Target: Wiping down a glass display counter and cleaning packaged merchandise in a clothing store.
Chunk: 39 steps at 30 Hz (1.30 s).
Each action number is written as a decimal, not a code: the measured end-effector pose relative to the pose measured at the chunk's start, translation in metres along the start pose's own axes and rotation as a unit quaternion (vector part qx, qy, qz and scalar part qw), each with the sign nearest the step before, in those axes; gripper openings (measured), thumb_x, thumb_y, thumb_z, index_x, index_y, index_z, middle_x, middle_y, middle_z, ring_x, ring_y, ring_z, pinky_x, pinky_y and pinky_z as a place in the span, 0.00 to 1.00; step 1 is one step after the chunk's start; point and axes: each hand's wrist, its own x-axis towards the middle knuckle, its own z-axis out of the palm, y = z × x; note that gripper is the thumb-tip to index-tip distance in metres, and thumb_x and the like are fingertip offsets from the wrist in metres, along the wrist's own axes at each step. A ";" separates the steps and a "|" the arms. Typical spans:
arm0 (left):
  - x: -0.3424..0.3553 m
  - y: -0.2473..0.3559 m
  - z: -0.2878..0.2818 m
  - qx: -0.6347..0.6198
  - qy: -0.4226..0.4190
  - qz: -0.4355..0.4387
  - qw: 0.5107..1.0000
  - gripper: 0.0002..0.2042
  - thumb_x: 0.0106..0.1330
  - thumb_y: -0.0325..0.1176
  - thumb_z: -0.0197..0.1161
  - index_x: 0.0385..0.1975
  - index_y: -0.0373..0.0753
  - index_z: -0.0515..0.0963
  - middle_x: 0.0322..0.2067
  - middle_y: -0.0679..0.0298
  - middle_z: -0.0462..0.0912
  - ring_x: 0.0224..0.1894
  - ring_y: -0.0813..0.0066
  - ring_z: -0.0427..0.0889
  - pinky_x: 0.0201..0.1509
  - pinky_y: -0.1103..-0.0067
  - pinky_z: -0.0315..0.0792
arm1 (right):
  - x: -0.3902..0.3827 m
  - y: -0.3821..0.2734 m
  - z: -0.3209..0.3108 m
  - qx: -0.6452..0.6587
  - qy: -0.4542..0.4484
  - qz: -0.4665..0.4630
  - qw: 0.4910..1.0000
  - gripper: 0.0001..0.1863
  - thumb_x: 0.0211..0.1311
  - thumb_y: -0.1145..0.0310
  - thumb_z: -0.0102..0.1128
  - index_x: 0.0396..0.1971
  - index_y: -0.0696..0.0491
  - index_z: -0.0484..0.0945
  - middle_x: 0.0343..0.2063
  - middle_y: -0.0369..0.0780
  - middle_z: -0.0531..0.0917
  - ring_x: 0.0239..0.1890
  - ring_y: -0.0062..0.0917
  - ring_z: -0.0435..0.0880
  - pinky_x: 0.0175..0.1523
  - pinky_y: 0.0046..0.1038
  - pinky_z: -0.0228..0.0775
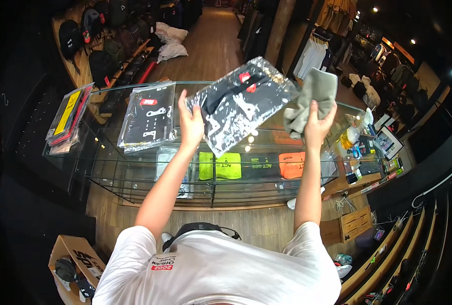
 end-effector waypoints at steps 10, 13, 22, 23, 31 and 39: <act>-0.076 -0.005 -0.050 0.490 -0.323 0.113 0.801 0.41 0.67 0.55 0.57 0.65 0.18 0.63 0.66 0.37 0.66 0.74 0.47 0.58 0.80 0.57 0.42 | -0.121 -0.034 0.112 -0.079 -0.474 -0.048 0.876 0.31 0.57 0.76 0.64 0.64 0.49 0.73 0.55 0.49 0.80 0.59 0.45 0.78 0.65 0.36 0.69; -0.067 0.013 -0.054 0.510 -0.377 0.038 0.772 0.43 0.68 0.59 0.54 0.66 0.20 0.62 0.69 0.40 0.64 0.76 0.51 0.56 0.80 0.57 0.41 | -0.129 -0.016 0.141 -0.202 -0.515 -0.060 0.831 0.30 0.53 0.78 0.63 0.58 0.42 0.79 0.46 0.46 0.81 0.50 0.47 0.82 0.55 0.43 0.76; -0.075 -0.006 -0.056 0.434 -0.293 0.067 0.849 0.50 0.64 0.61 0.58 0.70 0.19 0.55 0.73 0.38 0.53 0.78 0.49 0.48 0.82 0.62 0.37 | -0.043 0.098 0.165 -0.459 -0.328 -0.071 0.823 0.25 0.57 0.74 0.59 0.57 0.47 0.77 0.48 0.50 0.81 0.44 0.48 0.85 0.50 0.47 0.79; -0.074 -0.004 -0.057 0.439 -0.287 0.063 0.849 0.50 0.64 0.61 0.59 0.69 0.18 0.55 0.73 0.37 0.53 0.78 0.47 0.48 0.82 0.62 0.37 | -0.068 0.082 0.171 -0.352 -0.338 -0.130 0.863 0.26 0.53 0.75 0.61 0.56 0.50 0.77 0.48 0.51 0.81 0.45 0.50 0.84 0.52 0.46 0.78; -0.072 0.001 -0.063 0.480 -0.325 0.032 0.814 0.55 0.60 0.67 0.56 0.71 0.19 0.52 0.74 0.36 0.49 0.79 0.44 0.43 0.82 0.59 0.31 | -0.151 -0.059 0.096 -0.351 -0.466 -0.046 0.811 0.29 0.49 0.76 0.64 0.56 0.45 0.80 0.43 0.47 0.81 0.44 0.48 0.84 0.50 0.45 0.78; -0.072 0.006 -0.049 0.503 -0.311 0.035 0.805 0.56 0.61 0.70 0.54 0.72 0.20 0.51 0.75 0.40 0.49 0.79 0.48 0.42 0.81 0.56 0.31 | -0.014 0.100 0.085 -0.547 -0.347 -0.032 0.761 0.25 0.53 0.71 0.61 0.55 0.49 0.79 0.48 0.49 0.83 0.48 0.50 0.83 0.53 0.46 0.77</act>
